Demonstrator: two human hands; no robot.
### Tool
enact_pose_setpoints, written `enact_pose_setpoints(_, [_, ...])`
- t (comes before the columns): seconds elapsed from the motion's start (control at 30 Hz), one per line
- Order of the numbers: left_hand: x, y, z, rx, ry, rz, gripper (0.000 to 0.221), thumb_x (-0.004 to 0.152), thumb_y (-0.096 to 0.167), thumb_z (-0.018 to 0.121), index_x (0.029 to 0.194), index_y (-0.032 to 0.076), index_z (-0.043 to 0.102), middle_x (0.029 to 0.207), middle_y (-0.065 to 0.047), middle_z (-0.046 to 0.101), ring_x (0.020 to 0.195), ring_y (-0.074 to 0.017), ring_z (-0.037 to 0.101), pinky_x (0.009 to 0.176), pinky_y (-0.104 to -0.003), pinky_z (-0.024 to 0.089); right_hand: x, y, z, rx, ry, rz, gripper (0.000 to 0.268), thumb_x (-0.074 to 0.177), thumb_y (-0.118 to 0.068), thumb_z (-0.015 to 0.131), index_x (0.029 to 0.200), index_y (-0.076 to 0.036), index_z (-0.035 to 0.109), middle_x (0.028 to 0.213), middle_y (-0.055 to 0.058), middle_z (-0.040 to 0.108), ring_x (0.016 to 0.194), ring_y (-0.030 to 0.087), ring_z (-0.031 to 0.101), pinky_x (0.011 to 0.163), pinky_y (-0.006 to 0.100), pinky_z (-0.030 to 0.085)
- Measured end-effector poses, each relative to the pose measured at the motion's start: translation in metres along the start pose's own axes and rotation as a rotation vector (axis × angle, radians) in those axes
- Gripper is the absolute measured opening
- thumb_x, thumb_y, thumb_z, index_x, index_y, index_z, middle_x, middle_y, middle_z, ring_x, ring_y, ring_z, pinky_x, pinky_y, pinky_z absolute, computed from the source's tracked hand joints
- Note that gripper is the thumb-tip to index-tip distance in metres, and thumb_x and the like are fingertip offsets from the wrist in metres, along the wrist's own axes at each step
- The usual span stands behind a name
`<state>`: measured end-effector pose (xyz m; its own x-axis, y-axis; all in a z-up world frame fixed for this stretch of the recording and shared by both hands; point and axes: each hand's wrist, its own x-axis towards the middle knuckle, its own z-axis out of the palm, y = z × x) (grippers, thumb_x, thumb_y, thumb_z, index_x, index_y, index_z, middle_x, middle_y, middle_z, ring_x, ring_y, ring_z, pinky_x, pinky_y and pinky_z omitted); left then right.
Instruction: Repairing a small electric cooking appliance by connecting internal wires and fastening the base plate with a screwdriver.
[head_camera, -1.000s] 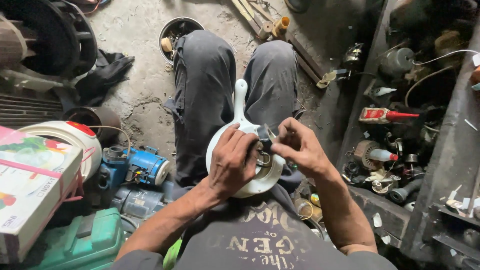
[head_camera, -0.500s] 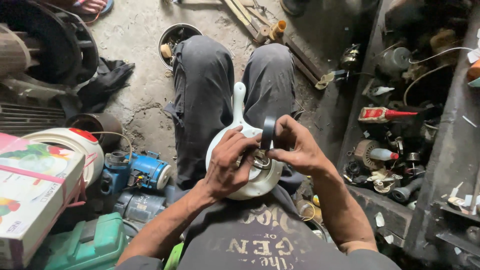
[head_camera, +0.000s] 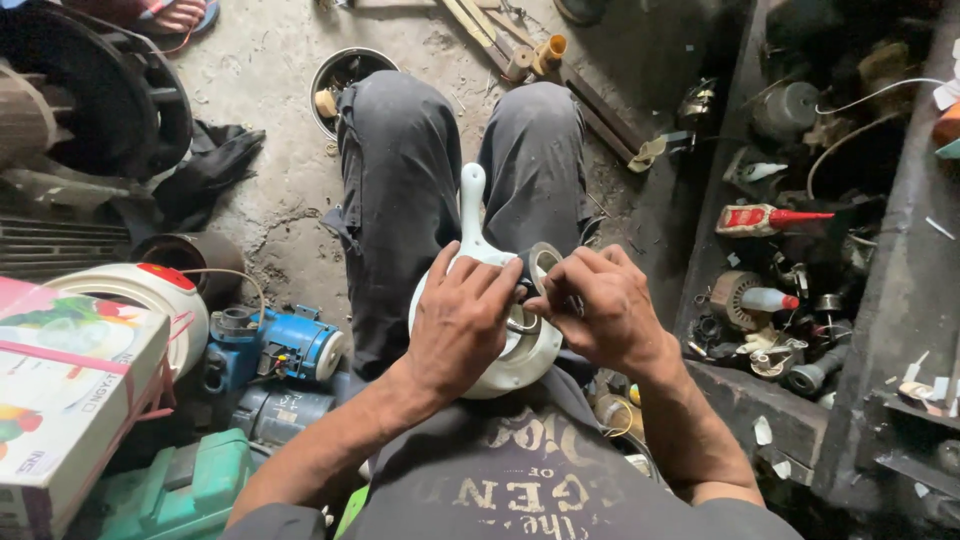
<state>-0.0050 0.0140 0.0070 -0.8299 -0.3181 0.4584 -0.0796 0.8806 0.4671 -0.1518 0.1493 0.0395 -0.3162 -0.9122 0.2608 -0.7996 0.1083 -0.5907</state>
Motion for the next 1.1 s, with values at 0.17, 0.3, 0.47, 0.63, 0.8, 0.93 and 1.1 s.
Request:
enact_pose_setpoints(0.17, [0.003,-0.005,0.009,0.119,0.035,0.088,0.012,0.096,0.013,0.064,0.101,0.003,0.070,0.075,-0.010,0.060,0.080,-0.0284,0.063,0.106,-0.055,0.046,0.003,-0.002,0.002,-0.111,-0.031,-0.067,0.021,0.083,-0.014,0.081,0.090,-0.015,0.062,0.061,0.003,0.064,0.069,0.024,0.064,0.078,0.037,0.049])
enact_pose_setpoints(0.3, [0.009,-0.016,0.014,-0.044,0.048,0.060,0.006,0.092,0.011,0.062,0.089,0.007,0.064,0.073,-0.006,0.052,0.076,-0.0288,0.059,0.090,-0.046,0.052,0.012,-0.013,-0.003,-0.052,-0.129,0.069,0.049,0.084,-0.017,0.077,0.130,-0.011,0.059,0.063,0.010,0.070,0.071,0.030,0.068,0.078,0.041,0.054])
enact_pose_setpoints(0.47, [0.009,-0.001,0.012,-0.160,0.051,-0.033,0.005,0.092,0.017,0.065,0.088,0.013,0.065,0.071,-0.003,0.052,0.074,-0.0257,0.059,0.085,-0.042,0.052,0.003,0.002,0.003,-0.022,-0.315,0.314,0.035,0.085,-0.037,0.066,0.116,-0.022,0.065,0.064,0.021,0.066,0.071,0.046,0.069,0.070,0.057,0.053])
enact_pose_setpoints(0.63, [0.005,0.001,0.013,-0.206,0.075,-0.098,0.004,0.088,0.013,0.065,0.084,0.013,0.066,0.067,-0.003,0.052,0.068,-0.0265,0.058,0.082,-0.041,0.052,-0.011,-0.013,0.005,-0.185,-0.371,0.361,0.026,0.091,-0.045,0.055,0.092,-0.021,0.065,0.057,0.013,0.065,0.066,0.041,0.072,0.063,0.052,0.056])
enact_pose_setpoints(0.8, [0.010,0.015,0.006,-0.277,0.072,-0.097,0.005,0.087,0.010,0.066,0.082,0.011,0.067,0.063,-0.005,0.053,0.065,-0.0282,0.058,0.083,-0.043,0.052,-0.023,-0.009,-0.006,-0.185,-0.321,0.201,0.027,0.091,-0.047,0.055,0.081,-0.023,0.061,0.054,0.010,0.065,0.063,0.037,0.072,0.058,0.051,0.056])
enact_pose_setpoints(0.93, [0.016,0.025,0.004,-0.261,0.090,-0.055,0.003,0.086,0.010,0.067,0.083,0.011,0.069,0.064,-0.006,0.055,0.066,-0.0280,0.059,0.091,-0.045,0.052,-0.017,-0.018,-0.023,-0.165,-0.314,0.173,0.028,0.091,-0.045,0.054,0.079,-0.021,0.060,0.051,0.010,0.063,0.060,0.039,0.071,0.056,0.052,0.056])
enact_pose_setpoints(1.1, [0.017,0.035,-0.001,-0.362,0.043,-0.105,0.015,0.072,-0.002,0.066,0.084,0.005,0.061,0.077,-0.008,0.061,0.076,-0.0259,0.056,0.103,-0.048,0.046,-0.009,-0.024,-0.036,0.082,-0.330,0.062,0.026,0.082,-0.021,0.060,0.063,-0.007,0.050,0.043,0.009,0.050,0.033,0.027,0.037,0.038,0.038,0.035])
